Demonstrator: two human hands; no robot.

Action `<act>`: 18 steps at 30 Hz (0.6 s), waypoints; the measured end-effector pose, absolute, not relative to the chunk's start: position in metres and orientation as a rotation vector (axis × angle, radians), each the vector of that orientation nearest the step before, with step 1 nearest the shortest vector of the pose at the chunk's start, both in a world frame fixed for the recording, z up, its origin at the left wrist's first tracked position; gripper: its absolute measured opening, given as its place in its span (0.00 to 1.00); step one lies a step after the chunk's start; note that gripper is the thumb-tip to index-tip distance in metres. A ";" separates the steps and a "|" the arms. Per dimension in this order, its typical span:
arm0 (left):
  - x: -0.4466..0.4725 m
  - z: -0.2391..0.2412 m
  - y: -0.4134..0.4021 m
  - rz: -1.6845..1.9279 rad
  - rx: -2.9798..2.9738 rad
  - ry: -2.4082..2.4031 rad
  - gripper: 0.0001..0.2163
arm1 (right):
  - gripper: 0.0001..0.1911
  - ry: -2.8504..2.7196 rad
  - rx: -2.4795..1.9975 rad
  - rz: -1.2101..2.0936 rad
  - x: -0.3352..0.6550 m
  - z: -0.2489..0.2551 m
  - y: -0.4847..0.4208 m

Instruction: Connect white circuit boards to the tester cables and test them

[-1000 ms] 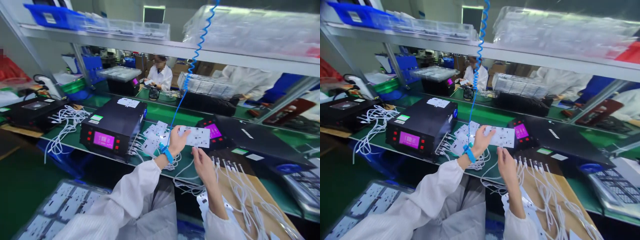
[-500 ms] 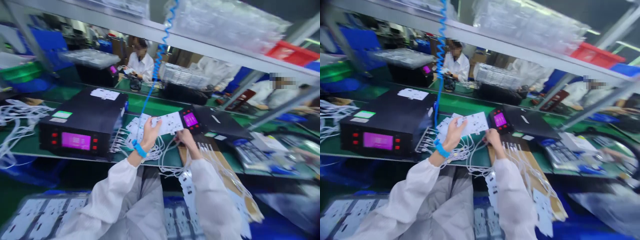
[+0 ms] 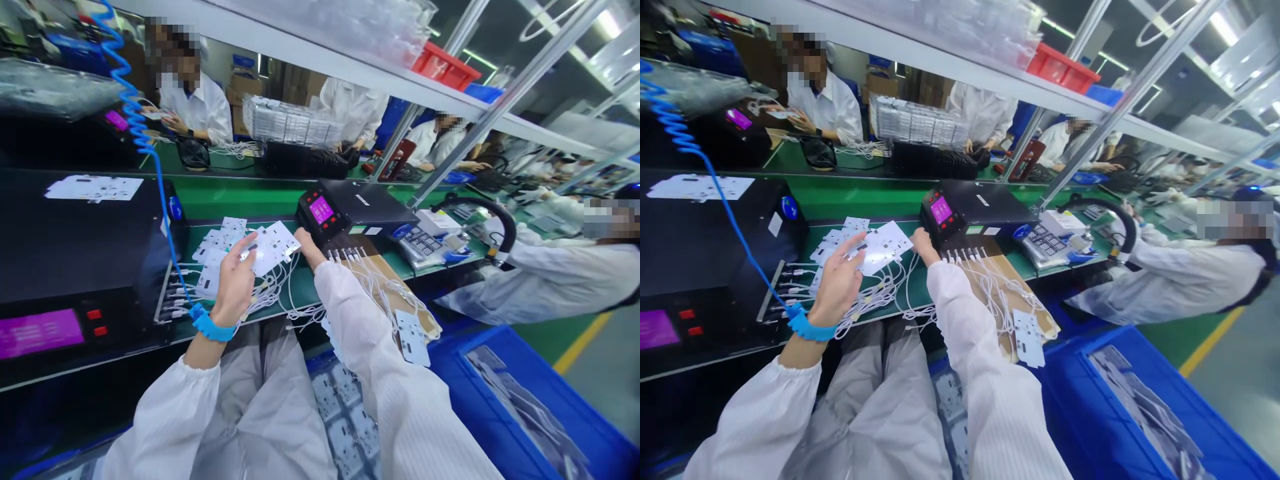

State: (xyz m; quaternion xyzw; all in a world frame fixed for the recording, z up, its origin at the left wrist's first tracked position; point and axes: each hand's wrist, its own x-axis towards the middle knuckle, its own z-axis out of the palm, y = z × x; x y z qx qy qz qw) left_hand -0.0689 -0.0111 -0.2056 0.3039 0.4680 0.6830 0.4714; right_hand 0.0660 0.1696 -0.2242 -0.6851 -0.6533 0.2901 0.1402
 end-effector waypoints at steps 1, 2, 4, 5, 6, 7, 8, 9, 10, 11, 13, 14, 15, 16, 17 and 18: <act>-0.068 -0.207 -0.012 1.646 0.741 1.149 0.21 | 0.33 -1.909 -1.981 0.871 0.066 -0.226 0.167; -0.068 -0.208 -0.014 1.619 0.738 1.158 0.20 | 0.37 -1.931 -1.976 0.897 0.068 -0.227 0.165; -0.067 -0.212 -0.017 1.564 0.727 1.197 0.21 | 0.43 -1.977 -1.939 0.932 0.077 -0.227 0.157; -0.066 -0.213 -0.020 1.535 0.725 1.220 0.22 | 0.44 -2.019 -1.896 0.930 0.084 -0.224 0.151; -0.066 -0.215 -0.022 1.510 0.728 1.241 0.23 | 0.44 -2.075 -1.833 0.906 0.094 -0.220 0.144; -0.065 -0.216 -0.024 1.493 0.733 1.261 0.24 | 0.44 -2.142 -1.752 0.853 0.106 -0.216 0.134; -0.064 -0.217 -0.026 1.476 0.741 1.275 0.24 | 0.41 -2.213 -1.659 0.767 0.120 -0.210 0.122; -0.062 -0.217 -0.028 1.463 0.749 1.279 0.25 | 0.38 -2.276 -1.565 0.656 0.135 -0.205 0.107; -0.060 -0.217 -0.029 1.448 0.759 1.274 0.26 | 0.33 -2.323 -1.491 0.535 0.152 -0.201 0.091; -0.058 -0.217 -0.031 1.431 0.771 1.264 0.26 | 0.26 -2.355 -1.455 0.406 0.169 -0.198 0.073; -0.050 -0.216 -0.032 1.391 0.814 1.251 0.28 | 0.13 -2.445 -1.493 0.226 0.201 -0.198 0.038; -0.045 -0.216 -0.032 1.366 0.847 1.253 0.29 | 0.12 -2.502 -1.525 0.168 0.214 -0.202 0.022; -0.039 -0.215 -0.033 1.344 0.885 1.265 0.29 | 0.11 -2.555 -1.555 0.091 0.225 -0.208 0.009; -0.032 -0.215 -0.032 1.322 0.928 1.277 0.29 | 0.10 -2.605 -1.589 0.016 0.234 -0.215 0.000; -0.024 -0.214 -0.032 1.315 0.972 1.287 0.28 | 0.09 -2.654 -1.613 -0.037 0.240 -0.224 -0.007; -0.016 -0.214 -0.031 1.317 1.020 1.290 0.27 | 0.09 -2.701 -1.622 -0.061 0.244 -0.232 -0.010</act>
